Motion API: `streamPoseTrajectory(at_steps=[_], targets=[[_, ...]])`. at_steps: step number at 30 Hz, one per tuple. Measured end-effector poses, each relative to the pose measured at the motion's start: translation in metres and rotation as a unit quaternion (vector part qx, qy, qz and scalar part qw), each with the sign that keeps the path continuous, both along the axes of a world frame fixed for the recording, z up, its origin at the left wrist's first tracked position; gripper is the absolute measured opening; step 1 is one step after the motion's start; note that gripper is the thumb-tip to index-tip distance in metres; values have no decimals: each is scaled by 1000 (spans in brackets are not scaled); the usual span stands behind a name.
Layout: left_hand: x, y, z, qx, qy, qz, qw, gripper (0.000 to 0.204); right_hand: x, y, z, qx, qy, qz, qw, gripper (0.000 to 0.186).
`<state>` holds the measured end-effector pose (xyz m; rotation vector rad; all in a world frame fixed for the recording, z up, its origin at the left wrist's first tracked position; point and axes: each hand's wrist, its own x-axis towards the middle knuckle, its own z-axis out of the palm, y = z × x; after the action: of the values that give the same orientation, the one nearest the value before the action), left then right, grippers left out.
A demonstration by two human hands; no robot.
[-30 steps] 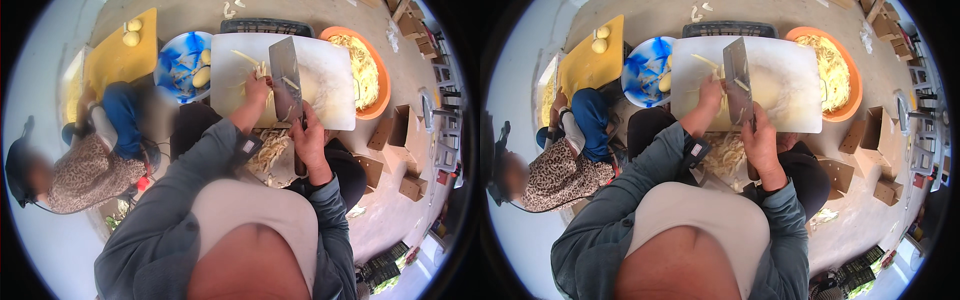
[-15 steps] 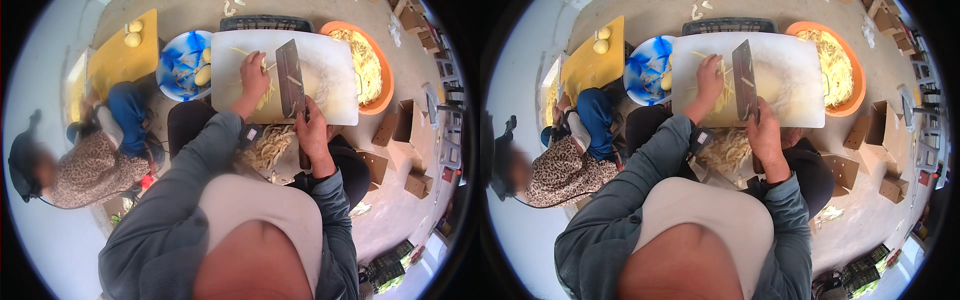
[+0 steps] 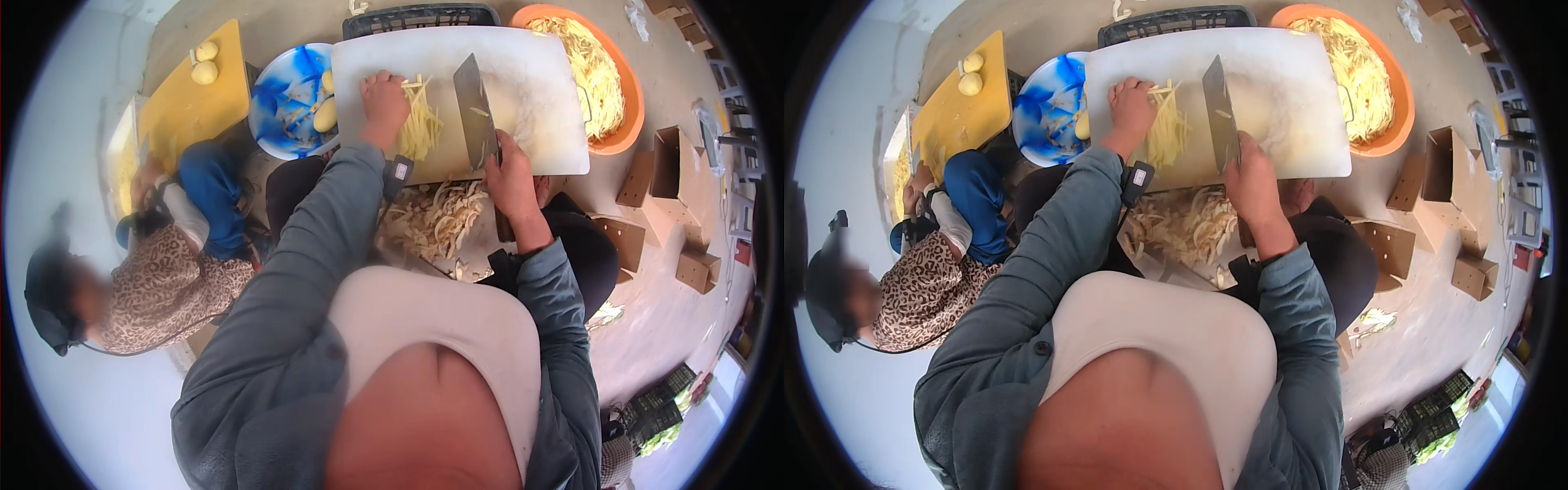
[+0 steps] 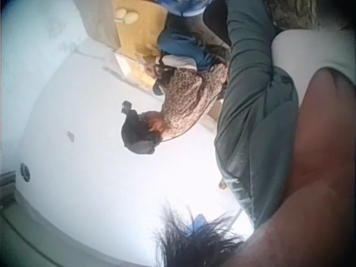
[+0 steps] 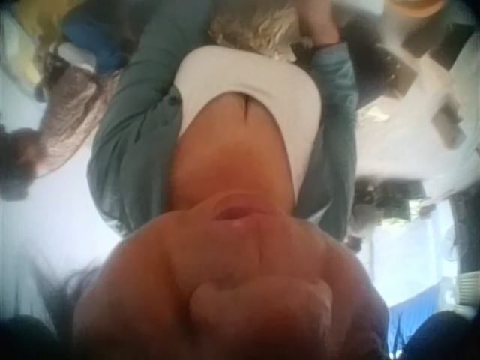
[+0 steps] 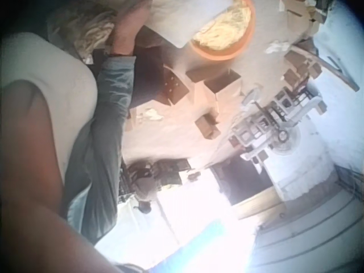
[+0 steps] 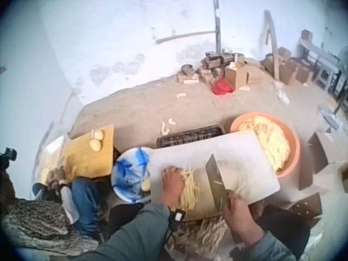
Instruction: The person slices peeled potatoes into thin strips on a white cutting board using a large knife. The strips are gathered and transferred into an orange bowl. Another person is visible nearby, also working with potatoes.
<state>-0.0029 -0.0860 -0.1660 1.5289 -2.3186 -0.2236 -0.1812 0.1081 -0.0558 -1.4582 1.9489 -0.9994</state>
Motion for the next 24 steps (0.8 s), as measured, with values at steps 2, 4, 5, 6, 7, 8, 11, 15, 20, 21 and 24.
streamPoseTrajectory(at_steps=[2,4,5,6,7,8,11,15,20,21,24], targets=[[-2,3,11,43,-19,14,999,32,-4,0,-15,-45,76,12,996,34],[-1,8,20,94,-46,27,994,33,-4,0,-24,-26,113,18,993,34],[-1,10,22,106,-35,31,993,34,-4,1,-28,-17,133,20,991,34],[0,11,21,116,-25,38,992,34,-3,-1,-33,4,140,24,990,38],[1,12,20,127,-14,43,991,34,-1,-3,-39,25,147,27,988,43],[1,13,18,139,10,47,989,34,-1,-2,-44,46,155,30,986,47],[9,17,3,163,75,71,981,36,18,-2,-42,55,186,45,980,49],[0,32,-2,170,120,100,973,39,33,1,-41,78,203,117,969,50],[-7,36,-2,181,143,130,964,39,41,-3,-34,78,196,132,969,51],[-6,36,-4,180,145,131,964,39,40,-5,-33,71,200,122,970,48],[-4,35,-12,153,153,140,966,39,25,-15,-43,32,198,79,976,42]])
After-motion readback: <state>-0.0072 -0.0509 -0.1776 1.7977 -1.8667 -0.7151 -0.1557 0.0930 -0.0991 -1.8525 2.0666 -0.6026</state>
